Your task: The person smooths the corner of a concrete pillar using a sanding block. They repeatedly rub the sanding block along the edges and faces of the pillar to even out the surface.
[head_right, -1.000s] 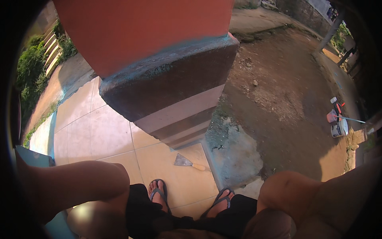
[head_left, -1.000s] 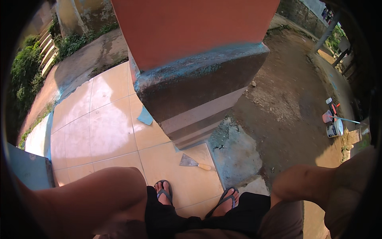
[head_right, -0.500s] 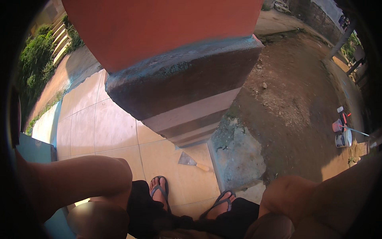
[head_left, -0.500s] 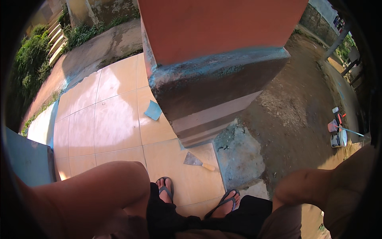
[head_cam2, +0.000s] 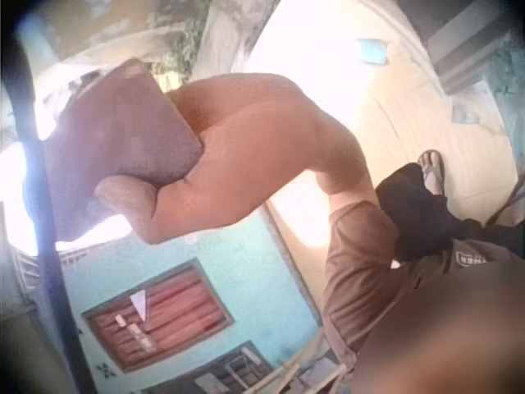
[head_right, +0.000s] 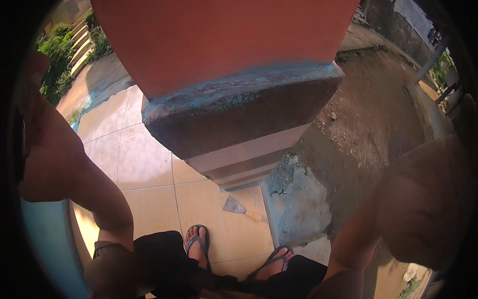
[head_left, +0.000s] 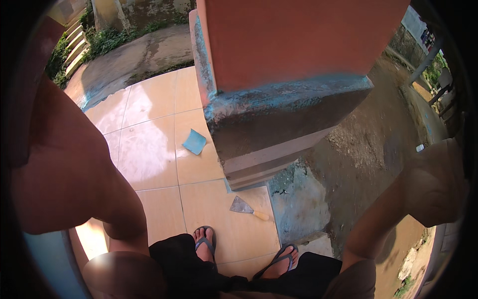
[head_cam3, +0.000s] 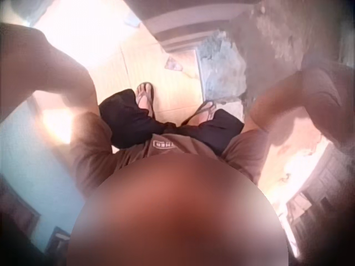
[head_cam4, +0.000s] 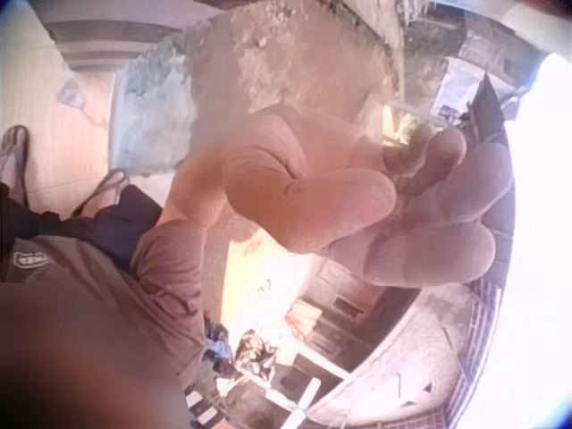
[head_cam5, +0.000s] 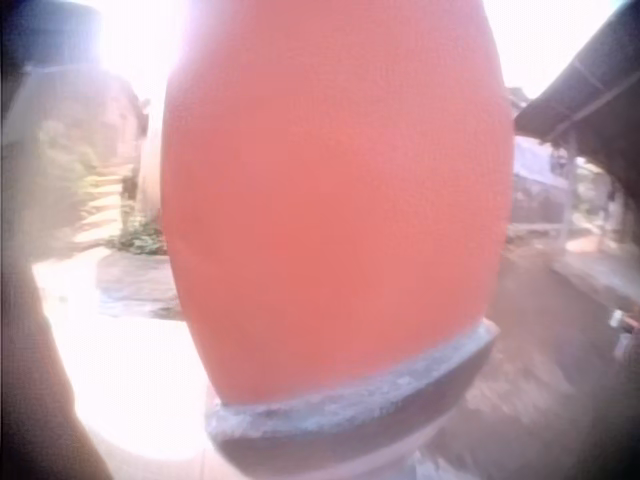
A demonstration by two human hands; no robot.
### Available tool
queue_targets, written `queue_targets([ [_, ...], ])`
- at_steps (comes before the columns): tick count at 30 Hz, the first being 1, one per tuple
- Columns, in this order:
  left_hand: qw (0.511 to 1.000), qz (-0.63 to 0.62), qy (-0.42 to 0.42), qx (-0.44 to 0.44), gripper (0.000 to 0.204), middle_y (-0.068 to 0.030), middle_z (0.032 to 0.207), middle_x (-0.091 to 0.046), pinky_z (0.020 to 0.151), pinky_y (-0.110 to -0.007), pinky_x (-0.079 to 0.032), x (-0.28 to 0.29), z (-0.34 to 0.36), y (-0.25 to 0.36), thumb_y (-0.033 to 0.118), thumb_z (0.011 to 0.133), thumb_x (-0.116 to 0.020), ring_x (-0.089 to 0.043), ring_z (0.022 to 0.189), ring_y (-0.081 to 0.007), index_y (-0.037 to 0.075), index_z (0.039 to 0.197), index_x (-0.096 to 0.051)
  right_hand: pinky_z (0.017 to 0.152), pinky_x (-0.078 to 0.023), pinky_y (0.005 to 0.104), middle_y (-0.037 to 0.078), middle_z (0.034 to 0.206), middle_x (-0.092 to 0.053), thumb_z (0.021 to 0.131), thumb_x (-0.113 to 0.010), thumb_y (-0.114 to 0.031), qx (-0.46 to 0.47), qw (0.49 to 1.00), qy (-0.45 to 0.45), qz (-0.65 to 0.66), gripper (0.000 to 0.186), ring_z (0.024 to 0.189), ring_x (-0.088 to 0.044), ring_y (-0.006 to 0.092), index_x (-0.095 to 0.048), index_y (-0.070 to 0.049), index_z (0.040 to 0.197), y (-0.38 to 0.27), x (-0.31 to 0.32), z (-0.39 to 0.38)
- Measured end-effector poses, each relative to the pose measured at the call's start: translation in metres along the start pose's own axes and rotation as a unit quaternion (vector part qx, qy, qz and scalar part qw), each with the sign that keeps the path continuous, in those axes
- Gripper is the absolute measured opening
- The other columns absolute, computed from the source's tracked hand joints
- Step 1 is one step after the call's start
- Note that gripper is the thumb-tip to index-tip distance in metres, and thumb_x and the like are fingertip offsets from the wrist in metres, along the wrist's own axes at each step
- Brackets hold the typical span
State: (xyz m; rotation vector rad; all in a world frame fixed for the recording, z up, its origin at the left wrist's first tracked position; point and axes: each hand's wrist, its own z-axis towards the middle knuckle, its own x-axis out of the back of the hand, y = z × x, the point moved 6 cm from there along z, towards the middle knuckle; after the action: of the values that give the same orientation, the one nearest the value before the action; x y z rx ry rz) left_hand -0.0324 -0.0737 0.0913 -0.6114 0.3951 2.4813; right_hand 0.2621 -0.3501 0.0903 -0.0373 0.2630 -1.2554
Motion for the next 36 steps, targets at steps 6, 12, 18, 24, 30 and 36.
queue_targets([
  [6, 0.962, 0.093, 0.107, 0.232, 0.044, -0.0122, 0.128, -0.057, 0.104, -0.035, -0.039, 0.077, -0.127, -0.071, 0.018, 0.097, -0.047, -0.053, 0.120, -0.0188, -0.007, 0.133, -0.048, 0.101, -0.043, 0.0410, 0.018, 0.136, -0.054, 0.102, -0.032, -0.026, -0.061, 0.991, -0.006, -0.122, 0.046, 0.121, -0.056, 0.0253, -0.051, 0.004, 0.132, 0.050, -0.049, -0.031],
  [12, 0.907, 0.019, -0.097, 0.409, 0.047, -0.0148, 0.132, -0.051, 0.106, -0.036, -0.036, 0.084, -0.251, -0.087, 0.016, 0.098, -0.041, -0.049, 0.125, -0.0232, -0.010, 0.136, -0.043, 0.103, -0.041, 0.0407, 0.018, 0.139, -0.050, 0.104, -0.032, -0.031, -0.181, 0.983, -0.015, -0.015, 0.049, 0.127, -0.049, 0.0233, -0.046, 0.002, 0.137, 0.084, -0.085, -0.076],
  [18, 0.884, -0.056, -0.226, 0.406, 0.059, -0.0278, 0.159, -0.019, 0.120, -0.042, -0.013, 0.066, -0.298, -0.079, 0.016, 0.098, -0.035, -0.017, 0.149, -0.0359, -0.016, 0.146, -0.023, 0.091, -0.050, 0.0380, 0.017, 0.115, -0.064, 0.099, -0.044, -0.033, 0.008, 0.906, -0.159, -0.392, 0.049, 0.103, -0.064, 0.0224, -0.055, 0.007, 0.125, 0.097, -0.058, -0.094],
  [24, 0.900, 0.008, -0.217, 0.377, 0.058, -0.0283, 0.156, -0.027, 0.119, -0.046, -0.016, 0.075, -0.331, -0.078, 0.024, 0.099, -0.036, -0.022, 0.147, -0.0424, -0.007, 0.148, -0.032, 0.091, -0.050, 0.0389, 0.018, 0.118, -0.061, 0.099, -0.047, -0.029, -0.048, 0.958, -0.109, -0.261, 0.047, 0.105, -0.063, 0.0233, -0.052, 0.007, 0.127, 0.093, -0.038, -0.112],
  [30, 0.920, 0.098, -0.227, 0.303, 0.064, -0.0187, 0.161, -0.020, 0.117, -0.046, -0.010, 0.038, -0.234, -0.153, 0.036, 0.099, -0.033, -0.016, 0.149, -0.0352, 0.000, 0.152, -0.029, 0.092, -0.050, 0.0398, 0.018, 0.121, -0.059, 0.098, -0.050, -0.026, -0.041, 0.964, -0.098, -0.245, 0.046, 0.107, -0.061, 0.0241, -0.049, 0.007, 0.130, 0.106, -0.047, -0.113],
  [36, 0.907, -0.010, -0.248, 0.340, 0.063, -0.0190, 0.163, -0.013, 0.119, -0.047, -0.005, 0.047, -0.296, -0.074, 0.029, 0.099, -0.034, -0.005, 0.152, -0.0364, 0.003, 0.155, -0.023, 0.093, -0.049, 0.0407, 0.018, 0.124, -0.056, 0.097, -0.053, -0.022, -0.022, 0.966, -0.099, -0.237, 0.046, 0.109, -0.060, 0.0250, -0.046, 0.007, 0.132, 0.107, -0.048, -0.112],
])
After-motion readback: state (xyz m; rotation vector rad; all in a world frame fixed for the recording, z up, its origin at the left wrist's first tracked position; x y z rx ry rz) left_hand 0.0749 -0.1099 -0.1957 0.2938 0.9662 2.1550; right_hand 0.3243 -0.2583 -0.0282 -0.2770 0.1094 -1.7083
